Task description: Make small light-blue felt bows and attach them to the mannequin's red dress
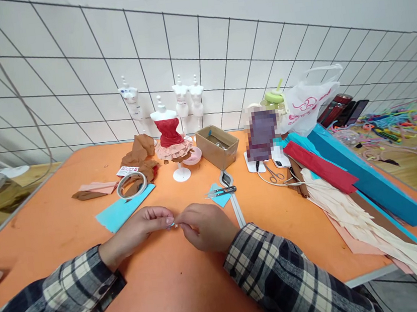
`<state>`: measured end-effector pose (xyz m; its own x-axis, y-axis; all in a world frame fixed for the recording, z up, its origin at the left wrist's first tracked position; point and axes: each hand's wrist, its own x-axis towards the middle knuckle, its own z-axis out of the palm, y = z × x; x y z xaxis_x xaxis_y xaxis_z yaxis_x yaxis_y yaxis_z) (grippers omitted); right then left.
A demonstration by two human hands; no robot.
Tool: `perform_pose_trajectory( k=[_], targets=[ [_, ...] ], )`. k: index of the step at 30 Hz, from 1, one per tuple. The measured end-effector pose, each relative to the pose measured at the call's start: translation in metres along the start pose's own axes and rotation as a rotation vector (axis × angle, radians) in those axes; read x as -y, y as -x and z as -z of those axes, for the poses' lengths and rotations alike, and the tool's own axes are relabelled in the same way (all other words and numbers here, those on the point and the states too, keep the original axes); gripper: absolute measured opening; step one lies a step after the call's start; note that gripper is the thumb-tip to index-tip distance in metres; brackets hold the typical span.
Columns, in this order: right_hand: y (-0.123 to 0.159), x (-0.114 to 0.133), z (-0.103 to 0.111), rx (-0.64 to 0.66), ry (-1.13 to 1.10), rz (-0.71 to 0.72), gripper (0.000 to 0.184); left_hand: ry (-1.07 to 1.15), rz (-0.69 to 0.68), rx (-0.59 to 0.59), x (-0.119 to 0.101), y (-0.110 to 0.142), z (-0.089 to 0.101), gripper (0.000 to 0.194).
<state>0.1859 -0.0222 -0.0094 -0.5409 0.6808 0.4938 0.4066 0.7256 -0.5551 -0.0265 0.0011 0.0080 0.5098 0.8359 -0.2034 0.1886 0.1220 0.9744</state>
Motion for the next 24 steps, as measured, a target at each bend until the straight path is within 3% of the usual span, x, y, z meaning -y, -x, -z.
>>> perform_pose_trajectory(
  k=[4,7,13,24],
  targets=[
    [-0.0021,0.0059,0.0004,-0.173,-0.15,-0.148,0.016,-0.015,0.018,-0.013,-0.0018,0.0007,-0.0028,0.025],
    [-0.0038,0.0065,0.0006,-0.234,-0.23,-0.249,0.019,-0.028,0.028,-0.027,-0.0016,0.0007,-0.0052,0.025],
    [-0.0029,0.0006,-0.004,-0.157,-0.019,-0.096,0.011,0.01,0.033,-0.006,0.0032,-0.0012,-0.0053,0.023],
    [-0.0043,0.0072,0.0034,-0.159,0.377,0.197,0.011,0.154,0.07,0.027,-0.0011,0.0007,-0.0041,0.019]
  ],
)
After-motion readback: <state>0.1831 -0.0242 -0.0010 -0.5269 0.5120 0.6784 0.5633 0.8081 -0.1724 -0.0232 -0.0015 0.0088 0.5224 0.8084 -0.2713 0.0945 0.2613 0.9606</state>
